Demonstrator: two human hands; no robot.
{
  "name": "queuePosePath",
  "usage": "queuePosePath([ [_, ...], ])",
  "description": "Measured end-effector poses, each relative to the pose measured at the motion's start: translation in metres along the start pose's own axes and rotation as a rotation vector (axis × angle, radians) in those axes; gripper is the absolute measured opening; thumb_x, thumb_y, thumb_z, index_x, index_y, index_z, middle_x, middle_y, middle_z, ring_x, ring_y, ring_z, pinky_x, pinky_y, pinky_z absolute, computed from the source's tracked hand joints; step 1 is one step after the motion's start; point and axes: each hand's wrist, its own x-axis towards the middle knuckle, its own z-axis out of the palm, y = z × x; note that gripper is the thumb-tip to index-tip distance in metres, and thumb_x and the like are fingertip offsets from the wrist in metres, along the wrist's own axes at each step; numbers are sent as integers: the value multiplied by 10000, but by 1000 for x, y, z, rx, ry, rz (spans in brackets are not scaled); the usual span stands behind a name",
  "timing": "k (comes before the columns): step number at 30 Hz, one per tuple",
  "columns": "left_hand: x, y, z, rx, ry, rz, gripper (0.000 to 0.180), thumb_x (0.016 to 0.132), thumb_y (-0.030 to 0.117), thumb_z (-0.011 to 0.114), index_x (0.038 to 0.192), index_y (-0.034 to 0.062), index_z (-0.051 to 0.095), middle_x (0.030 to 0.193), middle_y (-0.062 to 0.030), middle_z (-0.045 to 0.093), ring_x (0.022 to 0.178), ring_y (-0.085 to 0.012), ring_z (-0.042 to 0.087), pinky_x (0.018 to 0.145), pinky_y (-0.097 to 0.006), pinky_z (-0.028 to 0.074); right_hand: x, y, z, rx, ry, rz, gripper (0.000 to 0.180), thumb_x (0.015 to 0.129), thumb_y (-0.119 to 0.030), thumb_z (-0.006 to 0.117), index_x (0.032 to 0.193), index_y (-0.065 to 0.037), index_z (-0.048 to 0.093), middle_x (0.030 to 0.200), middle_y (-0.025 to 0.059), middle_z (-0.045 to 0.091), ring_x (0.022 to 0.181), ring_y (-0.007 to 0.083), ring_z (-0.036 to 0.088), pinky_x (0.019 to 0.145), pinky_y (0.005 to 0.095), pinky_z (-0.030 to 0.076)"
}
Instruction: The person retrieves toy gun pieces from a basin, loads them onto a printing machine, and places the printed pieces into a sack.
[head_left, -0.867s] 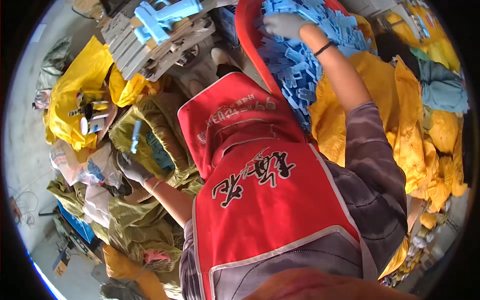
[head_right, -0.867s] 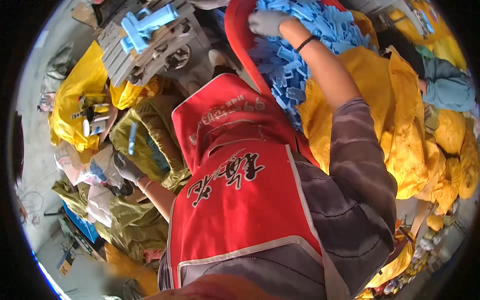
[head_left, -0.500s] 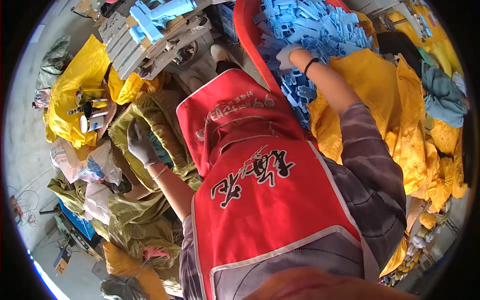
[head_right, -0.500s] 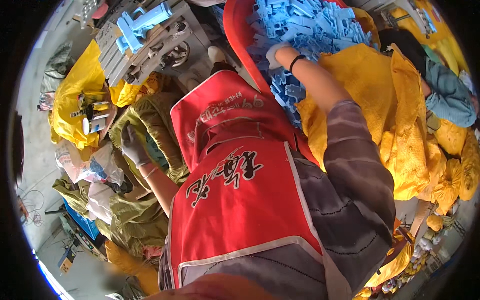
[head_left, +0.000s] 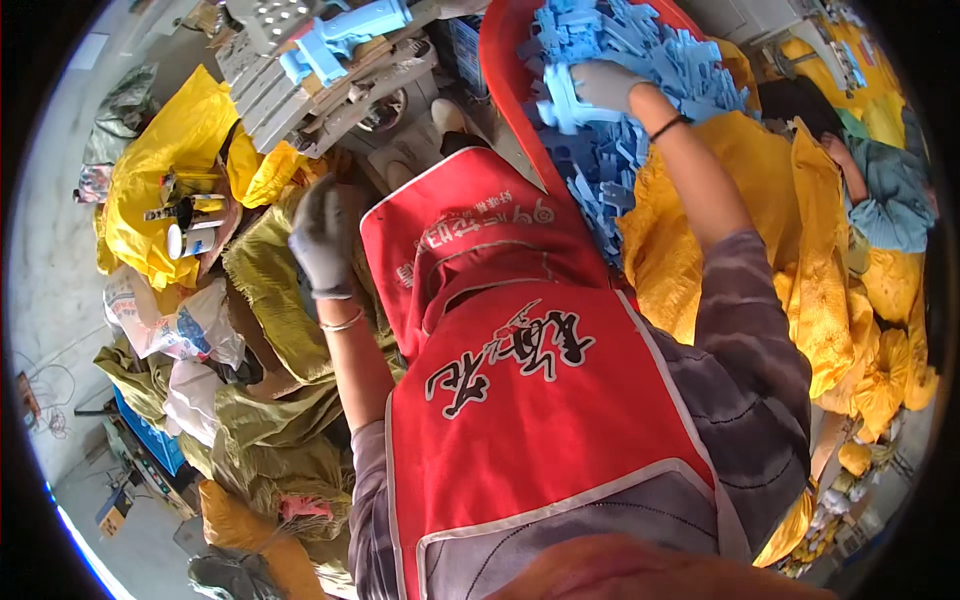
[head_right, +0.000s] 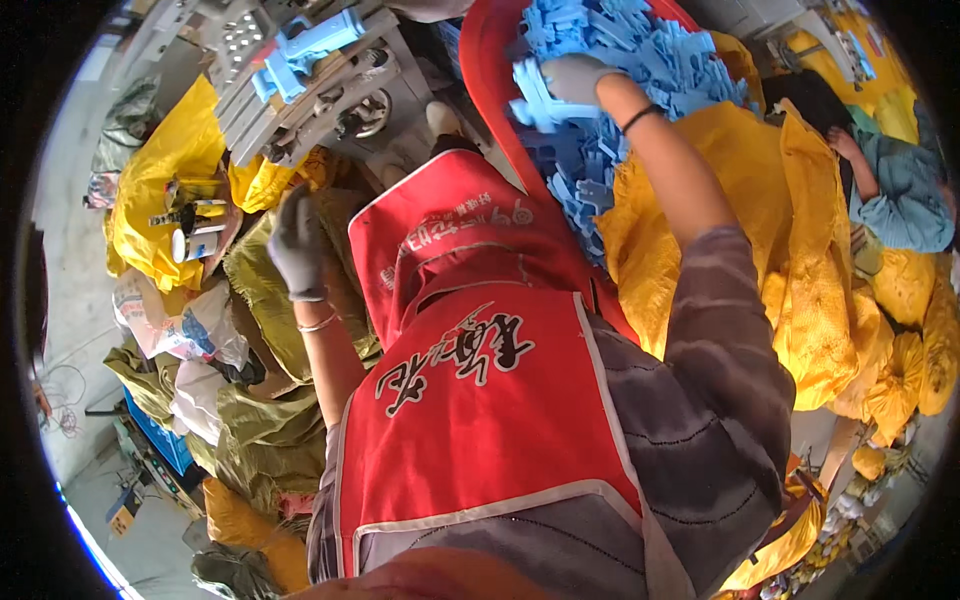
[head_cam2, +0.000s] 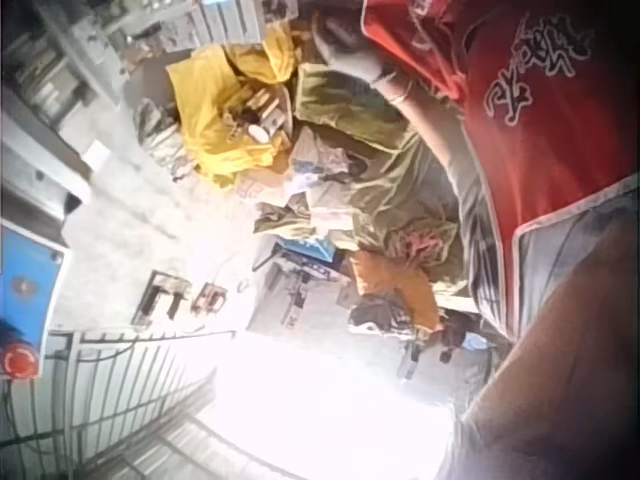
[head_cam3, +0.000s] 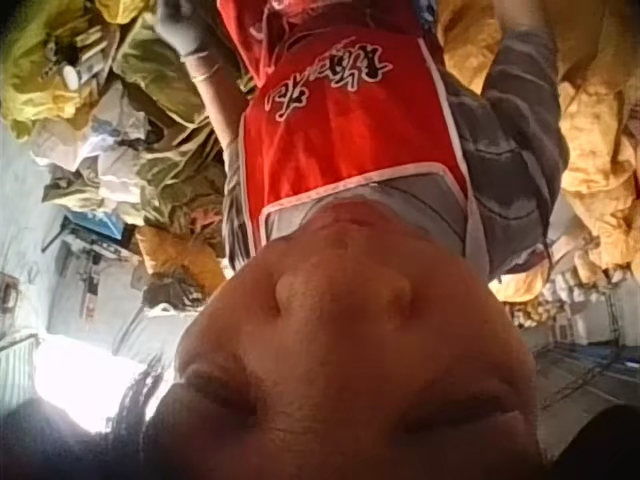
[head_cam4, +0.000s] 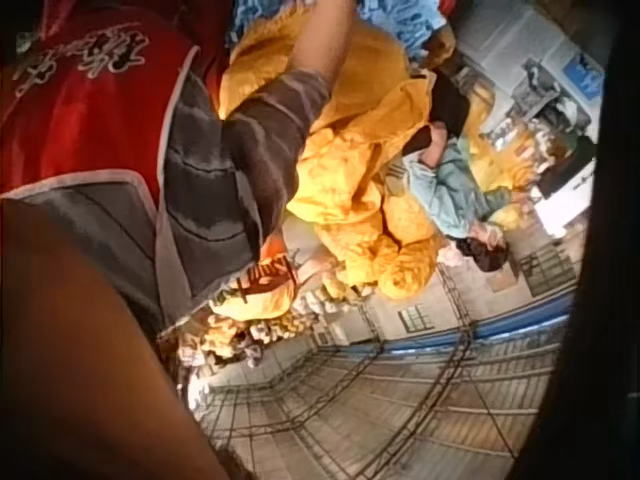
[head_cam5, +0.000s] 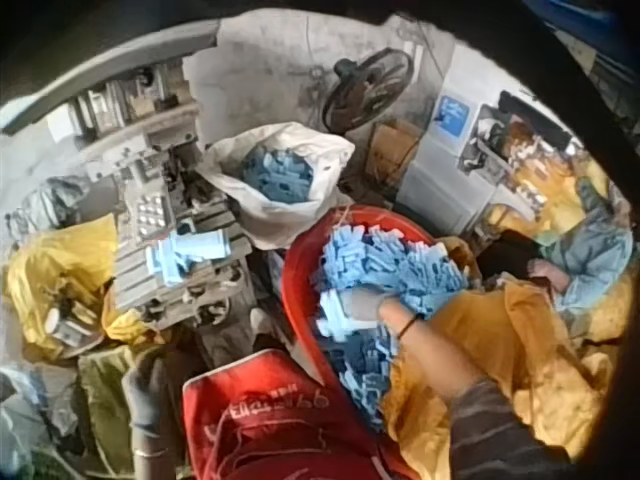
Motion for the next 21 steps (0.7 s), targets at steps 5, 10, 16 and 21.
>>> queuePosePath([
  [5,3,44,54,-652,-358,-33,453,835,138,669,1226,-21,505,1110,-93,611,958,-138,577,840,-273,466,0,-102,-70,710,-14,-317,232,873,-113,537,1073,-18,607,916,7,640,822,70,553,739,258,467],
  [10,6,72,63,-665,-459,-119,212,877,101,607,1070,13,603,855,27,614,740,-37,520,679,-207,440,-3,-150,-60,721,158,-292,309,873,-157,573,1155,-38,528,711,36,605,676,85,563,579,261,469],
  [16,10,81,47,-907,-323,-329,212,902,118,577,1085,13,600,905,1,624,755,-72,572,678,-209,482,-53,-207,-60,348,612,-205,642,713,-207,727,1274,-73,446,1150,173,490,1019,352,529,920,398,403],
  [21,28,88,31,-864,-195,-69,265,929,148,534,1140,-5,579,1026,-42,629,896,-98,577,809,-236,462,-52,-198,-58,422,755,-128,619,748,-110,687,1300,-62,411,1126,183,490,1044,369,499,892,404,417],
])
